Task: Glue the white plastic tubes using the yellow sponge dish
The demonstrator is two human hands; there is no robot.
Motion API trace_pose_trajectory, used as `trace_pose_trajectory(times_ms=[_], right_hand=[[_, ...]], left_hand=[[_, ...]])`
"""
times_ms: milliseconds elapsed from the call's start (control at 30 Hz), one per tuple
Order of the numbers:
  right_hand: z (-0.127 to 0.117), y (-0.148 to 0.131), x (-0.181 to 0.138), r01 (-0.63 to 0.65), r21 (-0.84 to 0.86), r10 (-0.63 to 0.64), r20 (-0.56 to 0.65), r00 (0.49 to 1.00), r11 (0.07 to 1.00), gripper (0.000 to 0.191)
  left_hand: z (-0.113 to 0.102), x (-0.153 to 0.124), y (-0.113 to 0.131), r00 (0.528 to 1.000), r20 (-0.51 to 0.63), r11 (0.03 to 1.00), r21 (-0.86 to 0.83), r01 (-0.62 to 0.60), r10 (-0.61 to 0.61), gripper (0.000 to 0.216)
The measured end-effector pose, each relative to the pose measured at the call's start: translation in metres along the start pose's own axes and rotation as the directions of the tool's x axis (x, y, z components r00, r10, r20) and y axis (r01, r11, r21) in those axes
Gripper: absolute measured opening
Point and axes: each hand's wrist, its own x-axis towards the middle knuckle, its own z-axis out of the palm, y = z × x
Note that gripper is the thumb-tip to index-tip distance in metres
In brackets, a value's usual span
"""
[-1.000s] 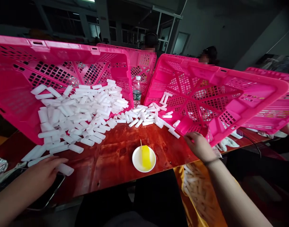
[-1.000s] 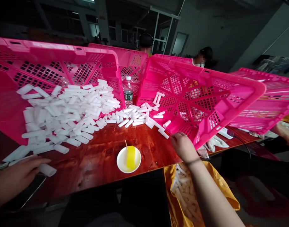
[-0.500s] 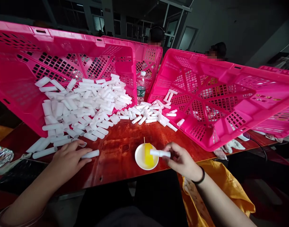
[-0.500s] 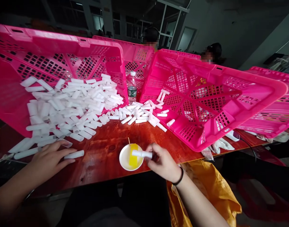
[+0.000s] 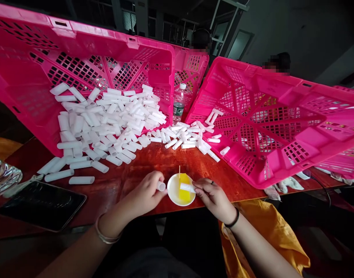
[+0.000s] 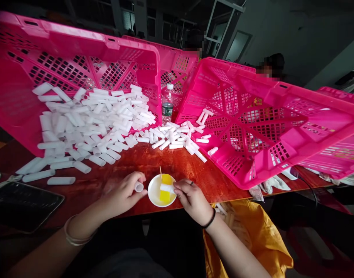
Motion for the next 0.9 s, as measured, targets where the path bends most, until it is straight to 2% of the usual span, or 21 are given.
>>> trace_pose_trajectory(times_ms=[100, 133, 200, 267, 300, 333, 467, 500, 567, 633, 700, 800, 900], right_hand=[[0.003, -0.001, -0.003, 0.081, -0.017, -0.08, 0.016, 0.997, 0.997, 0.018], [0.004, -0.002, -0.004, 0.07, 0.002, -0.07, 0.013, 0.997, 0.998, 0.018], [0.007, -0.003, -0.007, -0.049, 0.091, 0.048, 0.015, 0.999, 0.995, 0.02], [0.008, -0.006, -0.009, -0.208, 0.17, 0.204, 0.041, 0.978, 0.963, 0.022], [0.008, -0.007, -0.009, -0.248, 0.175, 0.244, 0.047, 0.969, 0.953, 0.021], [0.008, -0.008, -0.009, -0.247, 0.159, 0.244, 0.037, 0.969, 0.956, 0.019], [0.003, -0.008, -0.009, -0.068, 0.103, 0.069, -0.002, 0.998, 0.992, 0.013], [0.002, -0.008, -0.009, -0.088, 0.147, 0.085, 0.028, 0.996, 0.985, 0.018], [0.002, -0.007, -0.01, -0.237, 0.244, 0.216, 0.112, 0.97, 0.94, 0.028], [0.003, -0.006, -0.011, -0.345, 0.248, 0.324, 0.122, 0.938, 0.905, 0.028], [0.005, -0.007, -0.011, -0.267, 0.157, 0.262, 0.05, 0.964, 0.951, 0.018], [0.005, -0.009, -0.009, -0.038, 0.057, 0.038, 0.001, 0.999, 0.998, 0.011], [0.004, -0.01, -0.01, -0.065, 0.106, 0.066, 0.003, 0.998, 0.992, 0.028]], left_hand=[[0.013, 0.009, 0.014, 0.997, 0.05, 0.993, -0.104, -0.056, 0.061, 0.075], [0.016, 0.012, 0.016, 0.996, 0.058, 0.991, -0.118, -0.06, 0.067, 0.083], [0.021, 0.015, 0.02, 0.997, 0.059, 0.99, -0.131, -0.045, 0.053, 0.084], [0.022, 0.016, 0.021, 0.998, 0.056, 0.992, -0.128, -0.019, 0.027, 0.083], [0.022, 0.016, 0.02, 0.998, 0.057, 0.992, -0.127, -0.011, 0.018, 0.085], [0.022, 0.015, 0.02, 0.998, 0.057, 0.992, -0.125, -0.008, 0.015, 0.086], [0.021, 0.014, 0.019, 0.999, 0.043, 0.992, -0.122, -0.023, 0.029, 0.087], [0.021, 0.014, 0.019, 0.999, 0.04, 0.992, -0.122, -0.029, 0.034, 0.086], [0.021, 0.015, 0.019, 0.998, 0.038, 0.992, -0.118, -0.037, 0.041, 0.083], [0.022, 0.016, 0.019, 0.998, 0.038, 0.993, -0.109, -0.041, 0.045, 0.081], [0.022, 0.016, 0.018, 0.998, 0.031, 0.994, -0.095, -0.044, 0.047, 0.082], [0.023, 0.016, 0.017, 0.998, 0.02, 0.995, -0.081, -0.057, 0.059, 0.083], [0.023, 0.015, 0.017, 0.997, 0.014, 0.994, -0.09, -0.069, 0.07, 0.081]])
